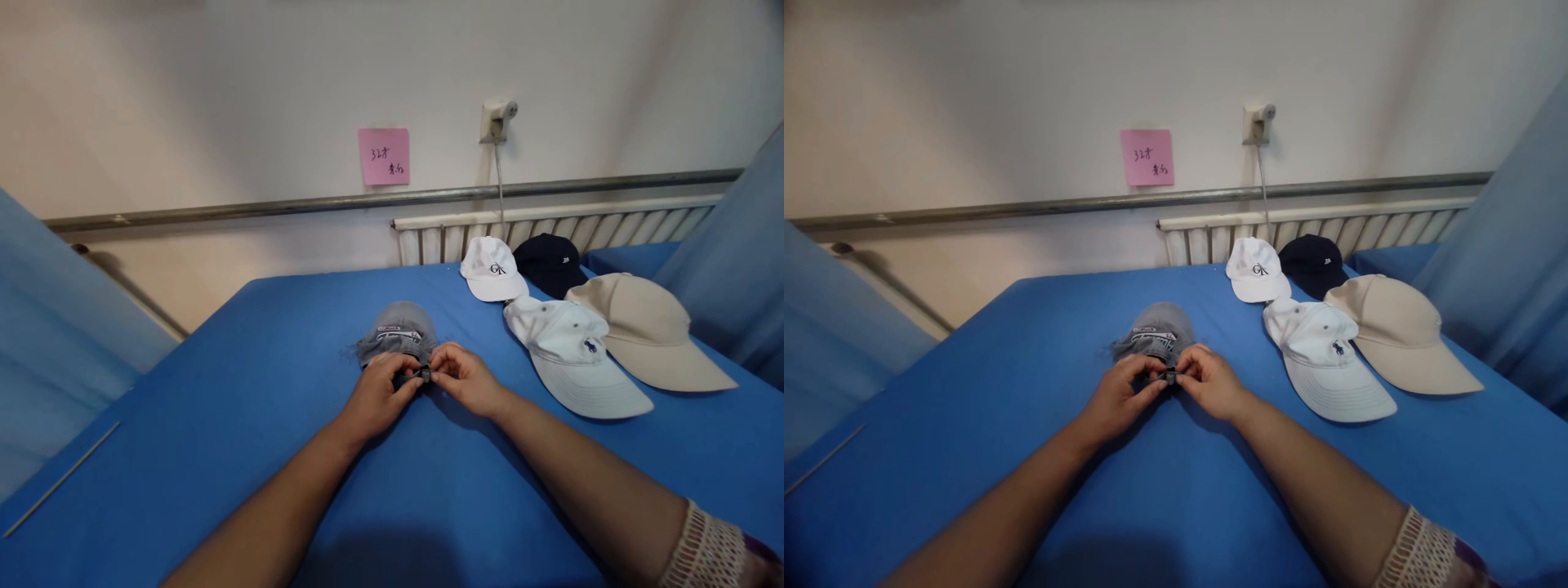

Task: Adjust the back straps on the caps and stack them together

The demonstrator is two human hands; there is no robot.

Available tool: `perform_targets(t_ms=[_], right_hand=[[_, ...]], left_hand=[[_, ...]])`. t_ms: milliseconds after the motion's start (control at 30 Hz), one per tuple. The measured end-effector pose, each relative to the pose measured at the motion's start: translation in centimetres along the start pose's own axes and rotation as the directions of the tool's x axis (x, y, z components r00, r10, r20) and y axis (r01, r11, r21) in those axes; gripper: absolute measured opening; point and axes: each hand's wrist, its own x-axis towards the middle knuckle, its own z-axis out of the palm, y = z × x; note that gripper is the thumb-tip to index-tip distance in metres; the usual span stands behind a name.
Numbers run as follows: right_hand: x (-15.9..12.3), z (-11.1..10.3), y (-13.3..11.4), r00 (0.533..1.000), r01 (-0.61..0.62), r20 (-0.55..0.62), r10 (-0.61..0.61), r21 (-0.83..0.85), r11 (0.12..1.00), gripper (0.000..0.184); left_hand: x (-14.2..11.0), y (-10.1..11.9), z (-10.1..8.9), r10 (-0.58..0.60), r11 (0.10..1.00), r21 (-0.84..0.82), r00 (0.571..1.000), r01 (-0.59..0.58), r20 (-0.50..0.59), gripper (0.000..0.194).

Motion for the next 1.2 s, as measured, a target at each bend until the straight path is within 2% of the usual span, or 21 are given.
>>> perform_targets(t_ms=[200, 400, 500, 600, 800, 1000, 1200], right_hand=[[-0.07, -0.16, 0.01, 0.998, 0.045, -0.035, -0.053, -0.205, 0.978, 0.007], [-0.14, -0.35, -0.03, 0.995, -0.067, -0.087, 0.038, -0.357, 0.932, 0.007], [-0.23, -0.21, -0.17, 0.997, -0.05, -0.072, 0.024, -0.383, 0.922, 0.005], [-0.32, 0.0, -0.47, 0.999, -0.016, -0.045, -0.001, -0.381, 0.925, 0.003], [-0.5, 0.25, -0.8, 1.0, -0.022, -0.012, 0.019, -0.309, 0.951, 0.004], [-0.46, 0.49, -0.35, 0.995, -0.086, -0.076, 0.07, -0.224, 0.971, 0.007], [-0.46, 0.36, -0.76, 0.993, -0.083, -0.097, 0.063, -0.216, 0.973, 0.009]], left_hand=[[0.13, -0.15, -0.1, -0.01, 0.999, 0.054, 1.0, 0.009, 0.012, 0.009], [0.21, -0.19, -0.18, 0.003, 0.997, 0.078, 0.999, -0.006, 0.038, 0.006], [0.19, -0.12, -0.2, 0.009, 0.997, 0.081, 0.999, -0.013, 0.046, 0.008], [0.2, -0.08, -0.14, 0.015, 0.996, 0.092, 0.998, -0.02, 0.062, 0.01], [0.19, -0.21, 0.18, -0.003, 0.993, 0.119, 0.998, -0.004, 0.061, 0.006], [0.33, 0.02, 0.19, -0.025, 0.996, 0.09, 0.998, 0.019, 0.062, 0.007], [0.31, -0.15, 0.22, -0.024, 0.998, 0.062, 0.998, 0.02, 0.065, 0.01]])
